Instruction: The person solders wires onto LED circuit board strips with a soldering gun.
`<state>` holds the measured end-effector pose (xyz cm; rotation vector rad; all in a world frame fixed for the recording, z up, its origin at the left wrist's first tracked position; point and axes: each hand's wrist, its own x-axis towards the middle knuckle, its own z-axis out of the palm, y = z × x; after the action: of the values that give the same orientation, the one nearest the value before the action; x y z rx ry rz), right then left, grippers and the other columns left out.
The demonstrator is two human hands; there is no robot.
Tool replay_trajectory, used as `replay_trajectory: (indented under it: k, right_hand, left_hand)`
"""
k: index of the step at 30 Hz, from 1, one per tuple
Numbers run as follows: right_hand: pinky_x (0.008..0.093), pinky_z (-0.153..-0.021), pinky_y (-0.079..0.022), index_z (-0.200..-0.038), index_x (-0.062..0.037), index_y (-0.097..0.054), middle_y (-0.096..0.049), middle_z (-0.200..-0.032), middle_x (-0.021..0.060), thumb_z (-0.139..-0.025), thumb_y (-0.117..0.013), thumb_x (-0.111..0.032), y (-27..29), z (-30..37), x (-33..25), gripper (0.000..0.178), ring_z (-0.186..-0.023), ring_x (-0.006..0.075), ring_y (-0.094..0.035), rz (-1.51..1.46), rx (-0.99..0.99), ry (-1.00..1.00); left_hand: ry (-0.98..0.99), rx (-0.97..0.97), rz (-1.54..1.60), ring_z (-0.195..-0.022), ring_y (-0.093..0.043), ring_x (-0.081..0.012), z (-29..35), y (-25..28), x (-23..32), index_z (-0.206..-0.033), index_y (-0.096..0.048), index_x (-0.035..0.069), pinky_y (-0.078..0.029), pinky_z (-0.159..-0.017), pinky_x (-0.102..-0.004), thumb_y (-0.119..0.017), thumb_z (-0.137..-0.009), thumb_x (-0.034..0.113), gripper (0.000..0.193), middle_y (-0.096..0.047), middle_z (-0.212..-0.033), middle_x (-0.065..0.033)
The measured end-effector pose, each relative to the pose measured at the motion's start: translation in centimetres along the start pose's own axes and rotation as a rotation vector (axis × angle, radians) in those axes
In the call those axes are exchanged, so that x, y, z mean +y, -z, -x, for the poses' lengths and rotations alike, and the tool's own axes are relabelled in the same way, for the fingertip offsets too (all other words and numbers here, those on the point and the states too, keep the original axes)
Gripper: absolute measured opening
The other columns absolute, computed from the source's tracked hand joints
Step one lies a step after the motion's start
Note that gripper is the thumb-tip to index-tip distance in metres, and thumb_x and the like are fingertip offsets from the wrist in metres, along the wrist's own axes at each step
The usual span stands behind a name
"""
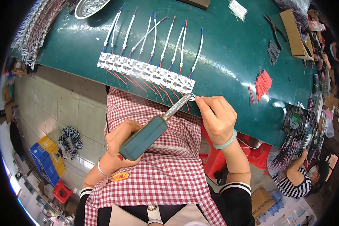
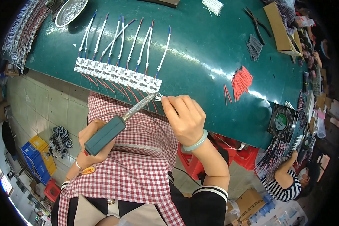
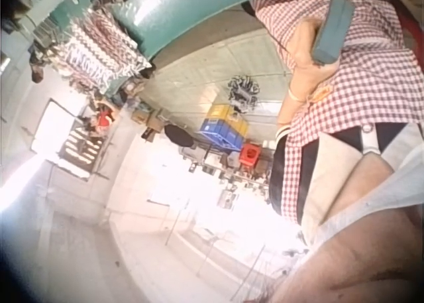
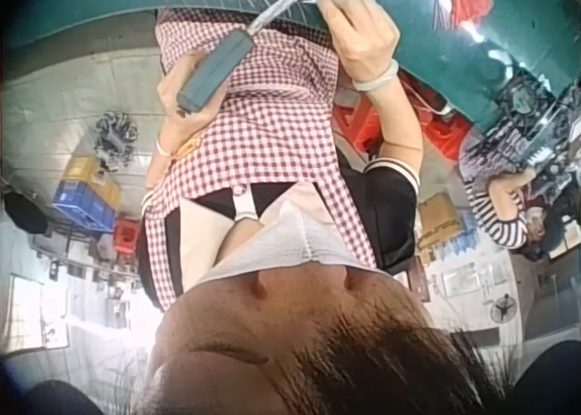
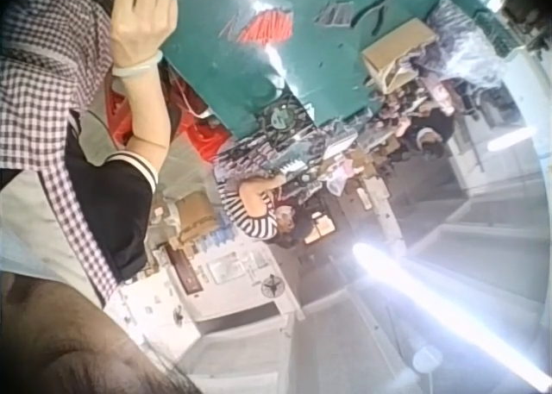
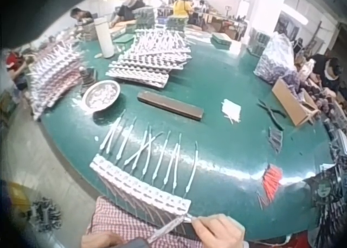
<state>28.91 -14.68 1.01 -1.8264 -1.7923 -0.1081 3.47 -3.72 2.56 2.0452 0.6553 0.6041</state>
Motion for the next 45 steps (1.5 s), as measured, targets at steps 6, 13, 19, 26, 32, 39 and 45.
replay_trajectory:
  k: [6, 13, 19, 26, 32, 39, 45]
  right_hand:
    - [0.0334, -0.062, -0.054, -0.095, 0.0022, -0.072, -0.067, -0.085, 0.0098, -0.065, -0.071, 0.005, 0.1, -0.2, 0.0, 0.03, -0.074, 0.0246, -0.066, 0.0, -0.004, -0.007]
    - [0.0311, -0.06, -0.05, -0.097, 0.0005, -0.071, -0.067, -0.088, 0.0059, -0.072, -0.068, -0.007, -0.4, 0.4, 0.5, 0.027, -0.078, 0.0206, -0.065, 0.039, 0.015, 0.033]
    - [0.032, -0.061, -0.05, -0.095, -0.0022, -0.072, -0.066, -0.083, 0.0053, -0.068, -0.071, -0.003, -0.6, 0.0, 0.2, 0.027, -0.079, 0.0217, -0.066, 0.023, 0.136, 0.023]
    - [0.0318, -0.06, -0.048, -0.095, -0.0036, -0.072, -0.065, -0.08, 0.004, -0.068, -0.071, -0.001, -1.1, -1.4, 0.4, 0.026, -0.074, 0.0207, -0.064, -0.064, 0.092, 0.037]
    - [0.0316, -0.056, -0.045, -0.093, -0.0049, -0.072, -0.064, -0.079, 0.0036, -0.069, -0.069, -0.001, -1.4, -1.7, 0.9, 0.025, -0.067, 0.0191, -0.06, -0.093, 0.027, 0.04]
    - [0.0343, -0.056, -0.05, -0.094, -0.0052, -0.073, -0.065, -0.079, 0.0072, -0.068, -0.074, 0.006, -0.9, -2.3, 0.9, 0.029, -0.067, 0.0239, -0.063, -0.125, -0.059, 0.008]
    - [0.0345, -0.056, -0.05, -0.094, -0.0051, -0.073, -0.065, -0.078, 0.0069, -0.068, -0.073, 0.007, -0.8, -2.5, 0.8, 0.028, -0.067, 0.0237, -0.063, -0.129, -0.07, 0.004]
  left_hand:
    - [-0.082, 0.021, -0.016, -0.067, -0.067, -0.0267, 0.6, 0.4, -0.5, -0.088, -0.067, -0.006, -0.052, -0.058, -0.0326, -0.075, -0.071, -0.003, 0.018, -0.065, -0.082, -0.0159]
    - [-0.126, 0.096, -0.062, -0.076, -0.07, -0.0307, 1.1, 0.7, -0.4, -0.095, -0.069, -0.008, -0.056, -0.067, -0.0366, -0.075, -0.077, 0.002, 0.021, -0.068, -0.088, -0.0188]
    - [-0.093, 0.101, -0.094, -0.081, -0.073, -0.0328, 1.2, 1.0, -0.4, -0.094, -0.069, -0.01, -0.059, -0.071, -0.0356, -0.073, -0.072, -0.003, 0.024, -0.07, -0.094, -0.0214]
    - [-0.101, 0.12, -0.083, -0.079, -0.073, -0.0323, 1.3, 1.0, -0.7, -0.091, -0.068, -0.011, -0.06, -0.069, -0.0338, -0.071, -0.067, -0.008, 0.024, -0.071, -0.091, -0.0206]
    - [-0.053, 0.098, -0.049, -0.082, -0.072, -0.0323, 1.8, 0.8, -1.0, -0.097, -0.069, -0.008, -0.058, -0.071, -0.0361, -0.075, -0.074, -0.002, 0.024, -0.07, -0.094, -0.019]
    - [-0.053, 0.1, -0.047, -0.078, -0.072, -0.0307, 1.3, 0.6, -1.0, -0.095, -0.07, -0.008, -0.057, -0.066, -0.0342, -0.075, -0.073, -0.004, 0.023, -0.07, -0.091, -0.0181]
    - [-0.023, 0.071, -0.07, -0.071, -0.07, -0.0287, 1.0, 0.6, -1.0, -0.091, -0.07, -0.007, -0.055, -0.061, -0.0325, -0.077, -0.07, -0.004, 0.023, -0.068, -0.087, -0.0182]
